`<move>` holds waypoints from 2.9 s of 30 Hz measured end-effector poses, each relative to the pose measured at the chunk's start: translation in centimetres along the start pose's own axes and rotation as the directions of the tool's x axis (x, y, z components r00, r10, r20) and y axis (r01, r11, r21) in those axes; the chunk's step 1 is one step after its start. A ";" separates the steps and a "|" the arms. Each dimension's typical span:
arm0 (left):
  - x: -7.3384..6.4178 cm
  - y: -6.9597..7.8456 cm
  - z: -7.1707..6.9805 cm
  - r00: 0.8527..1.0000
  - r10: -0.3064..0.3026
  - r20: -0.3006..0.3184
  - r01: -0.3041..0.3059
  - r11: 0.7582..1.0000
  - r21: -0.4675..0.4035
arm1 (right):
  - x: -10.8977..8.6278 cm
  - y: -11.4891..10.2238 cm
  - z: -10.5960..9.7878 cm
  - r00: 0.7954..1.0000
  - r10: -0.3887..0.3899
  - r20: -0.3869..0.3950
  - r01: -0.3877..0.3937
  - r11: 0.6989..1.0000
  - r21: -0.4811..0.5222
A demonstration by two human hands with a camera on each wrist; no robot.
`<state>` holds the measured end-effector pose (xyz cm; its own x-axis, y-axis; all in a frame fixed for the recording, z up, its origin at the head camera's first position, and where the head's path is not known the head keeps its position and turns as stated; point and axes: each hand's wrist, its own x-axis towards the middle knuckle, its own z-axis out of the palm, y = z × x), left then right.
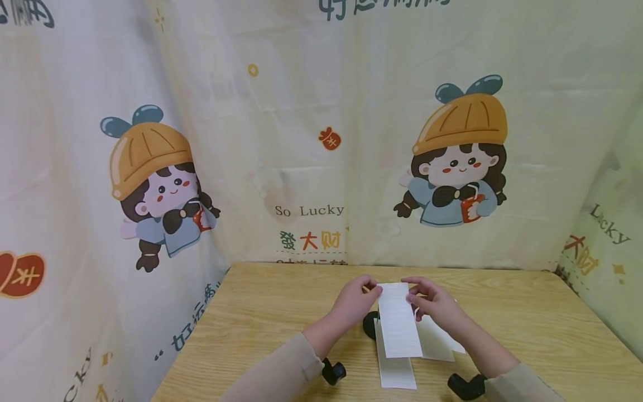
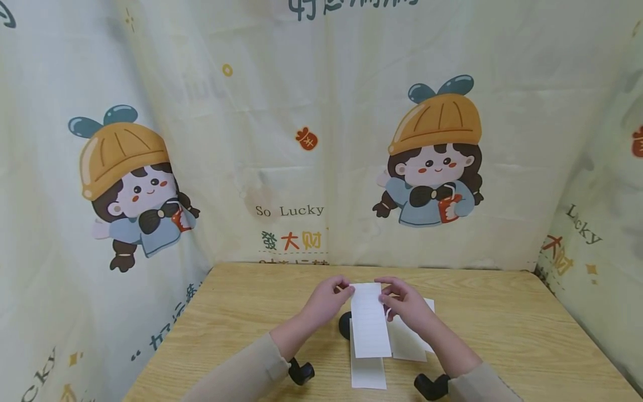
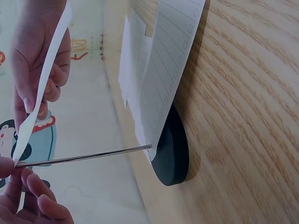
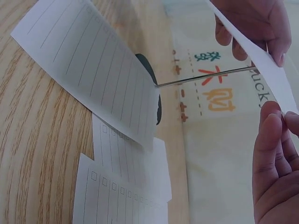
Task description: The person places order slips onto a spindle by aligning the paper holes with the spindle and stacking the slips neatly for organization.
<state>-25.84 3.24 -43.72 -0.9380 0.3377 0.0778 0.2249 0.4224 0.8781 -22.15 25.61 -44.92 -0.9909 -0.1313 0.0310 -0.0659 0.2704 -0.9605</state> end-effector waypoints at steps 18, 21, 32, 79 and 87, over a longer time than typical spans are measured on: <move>0.2 -0.2 -0.2 0.999 -0.029 0.044 0.031 0.999 -0.041 | 0.1 0.3 -0.1 1.000 -0.003 0.003 0.003 1.000 0.011; 0.2 -0.2 -0.4 0.998 -0.032 0.056 0.035 0.998 -0.050 | 0.2 0.5 0.0 1.000 -0.004 0.005 0.004 1.000 0.012; 0.3 -0.4 -0.3 0.999 -0.034 0.040 0.037 0.998 -0.058 | 0.0 0.4 0.0 1.000 0.011 -0.006 -0.010 1.000 0.010; 0.1 -1.0 -0.6 0.999 -0.015 0.031 0.015 1.000 -0.002 | -0.2 1.0 1.0 0.998 0.047 -0.029 -0.047 0.999 0.005; 0.0 -1.5 -0.4 0.999 -0.026 0.041 0.024 0.999 0.039 | -0.3 1.3 1.1 0.997 0.073 -0.004 -0.073 0.997 -0.024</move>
<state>-26.25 2.22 -44.81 -0.9320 0.3606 0.0360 0.2123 0.4628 0.8607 -21.82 24.99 -46.50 -0.9934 -0.1078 -0.0385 0.0042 0.3019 -0.9533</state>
